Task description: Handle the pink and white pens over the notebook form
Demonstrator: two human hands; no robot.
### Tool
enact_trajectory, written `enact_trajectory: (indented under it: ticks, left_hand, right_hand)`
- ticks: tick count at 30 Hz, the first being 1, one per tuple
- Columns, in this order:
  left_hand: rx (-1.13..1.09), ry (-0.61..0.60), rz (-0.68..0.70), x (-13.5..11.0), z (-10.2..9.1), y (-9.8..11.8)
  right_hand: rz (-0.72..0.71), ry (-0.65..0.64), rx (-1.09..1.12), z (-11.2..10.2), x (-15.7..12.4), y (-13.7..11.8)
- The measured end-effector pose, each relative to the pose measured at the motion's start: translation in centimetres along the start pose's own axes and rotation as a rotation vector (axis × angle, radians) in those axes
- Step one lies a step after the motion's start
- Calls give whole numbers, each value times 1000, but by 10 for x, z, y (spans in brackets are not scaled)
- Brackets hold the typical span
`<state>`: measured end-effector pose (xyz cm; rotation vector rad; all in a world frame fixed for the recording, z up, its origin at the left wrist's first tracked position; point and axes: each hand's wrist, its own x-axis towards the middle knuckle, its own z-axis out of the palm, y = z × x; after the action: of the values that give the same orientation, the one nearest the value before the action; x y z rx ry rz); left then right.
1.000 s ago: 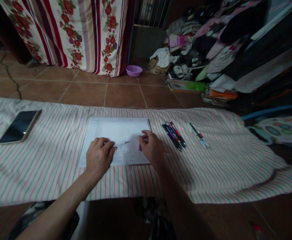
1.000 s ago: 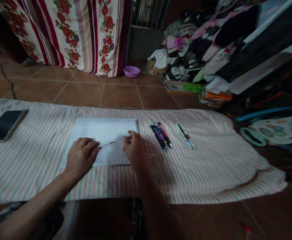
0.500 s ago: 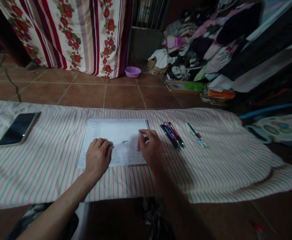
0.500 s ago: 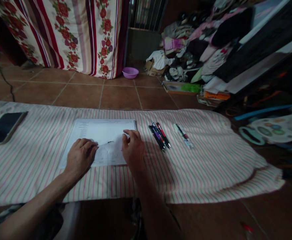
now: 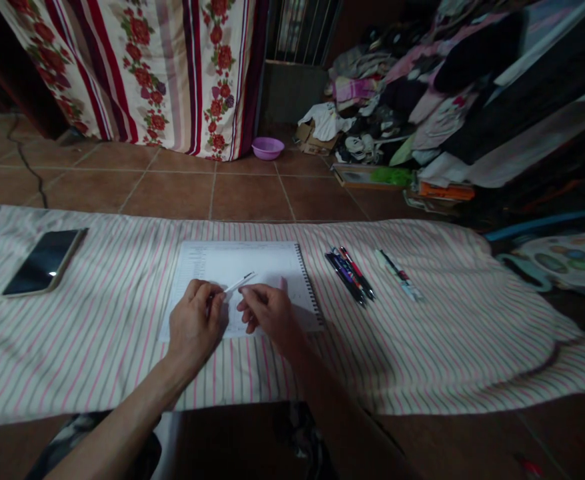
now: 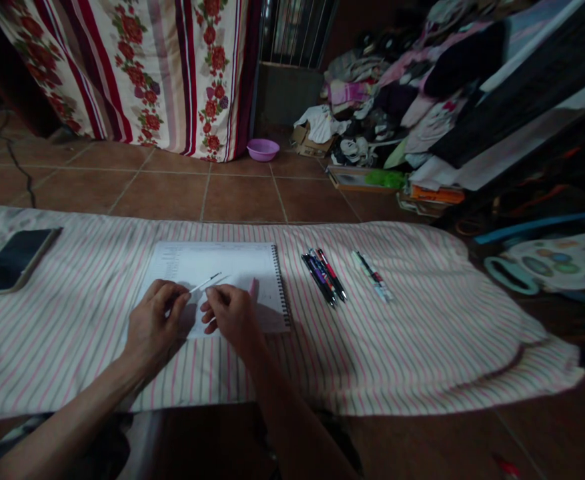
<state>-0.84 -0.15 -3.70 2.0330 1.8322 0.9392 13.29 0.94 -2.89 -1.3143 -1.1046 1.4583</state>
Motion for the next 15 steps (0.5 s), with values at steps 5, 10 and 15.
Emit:
enact_trajectory:
  ticks: [5, 10, 15]
  left_hand:
    - [-43, 11, 17, -1, 0, 0]
    - [-114, 28, 57, 1, 0, -3]
    - [-142, 49, 84, 0, 1, -5]
  right_hand:
    - [60, 17, 155, 9, 7, 1]
    - [38, 37, 213, 13, 11, 2]
    - [-18, 102, 194, 10, 11, 1]
